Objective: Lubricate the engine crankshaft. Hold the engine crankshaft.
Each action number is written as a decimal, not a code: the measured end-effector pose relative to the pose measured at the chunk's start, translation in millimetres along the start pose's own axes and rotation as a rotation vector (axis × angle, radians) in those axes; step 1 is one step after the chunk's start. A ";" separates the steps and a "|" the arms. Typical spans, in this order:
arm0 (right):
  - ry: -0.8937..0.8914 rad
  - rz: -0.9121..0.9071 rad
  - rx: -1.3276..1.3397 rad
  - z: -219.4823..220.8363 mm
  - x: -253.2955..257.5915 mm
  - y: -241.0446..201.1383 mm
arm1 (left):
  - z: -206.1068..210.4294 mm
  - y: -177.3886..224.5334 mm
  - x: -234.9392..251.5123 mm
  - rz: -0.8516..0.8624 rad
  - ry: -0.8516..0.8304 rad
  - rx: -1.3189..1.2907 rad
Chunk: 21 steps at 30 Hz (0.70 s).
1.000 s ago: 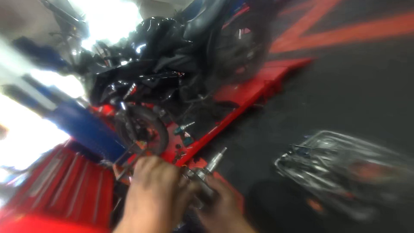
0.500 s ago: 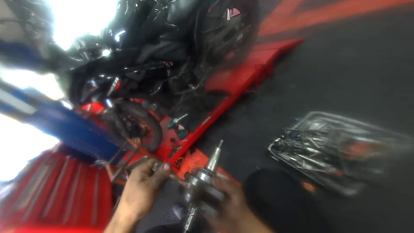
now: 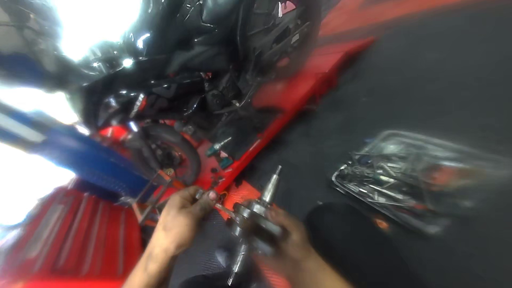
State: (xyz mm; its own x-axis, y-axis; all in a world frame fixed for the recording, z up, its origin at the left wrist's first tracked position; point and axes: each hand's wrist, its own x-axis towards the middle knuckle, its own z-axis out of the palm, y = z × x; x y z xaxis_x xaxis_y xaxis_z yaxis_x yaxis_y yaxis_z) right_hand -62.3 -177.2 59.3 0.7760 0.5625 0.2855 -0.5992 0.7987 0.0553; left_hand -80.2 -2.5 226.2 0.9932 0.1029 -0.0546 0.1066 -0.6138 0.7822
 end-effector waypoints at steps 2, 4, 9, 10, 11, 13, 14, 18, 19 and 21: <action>-0.044 -0.015 -0.033 -0.5 0.2 -4.6 | 2.1 1.4 -1.8 0.043 0.004 0.003; -0.036 -0.031 -0.051 -0.1 0.0 -7.0 | 5.0 7.8 -7.3 0.094 0.040 0.101; 0.115 -0.118 -0.136 5.6 0.5 -8.1 | 27.9 21.3 -34.2 0.398 0.264 0.569; 0.152 -0.142 -0.163 6.5 1.0 -8.1 | 36.1 23.2 -40.9 0.521 0.311 0.706; 0.175 -0.160 -0.186 6.6 1.4 -7.8 | 44.5 26.0 -45.3 0.635 0.358 0.818; 0.159 -0.150 -0.174 4.5 0.7 -7.7 | 52.3 28.7 -45.3 0.743 0.414 0.903; 0.122 -0.124 -0.143 2.6 -0.1 -8.2 | 49.2 28.8 -41.8 0.686 0.401 0.856; -0.100 -0.025 0.007 -2.9 -3.2 -12.3 | 21.5 13.3 -4.0 0.053 0.046 0.020; -0.157 -0.005 0.031 -3.6 -3.6 -13.5 | 23.9 2.4 3.4 -0.066 -0.053 -0.240; -0.234 0.029 0.066 -4.6 -4.1 -15.7 | 38.6 -14.6 7.4 -0.238 -0.178 -0.553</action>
State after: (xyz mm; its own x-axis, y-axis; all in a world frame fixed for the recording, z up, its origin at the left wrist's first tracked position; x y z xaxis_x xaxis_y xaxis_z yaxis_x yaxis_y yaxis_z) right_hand -55.2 -191.0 52.9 0.6961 0.5138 0.5015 -0.6381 0.7629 0.1041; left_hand -72.6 -23.0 190.5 0.9429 0.0264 -0.3322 0.3332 -0.0896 0.9386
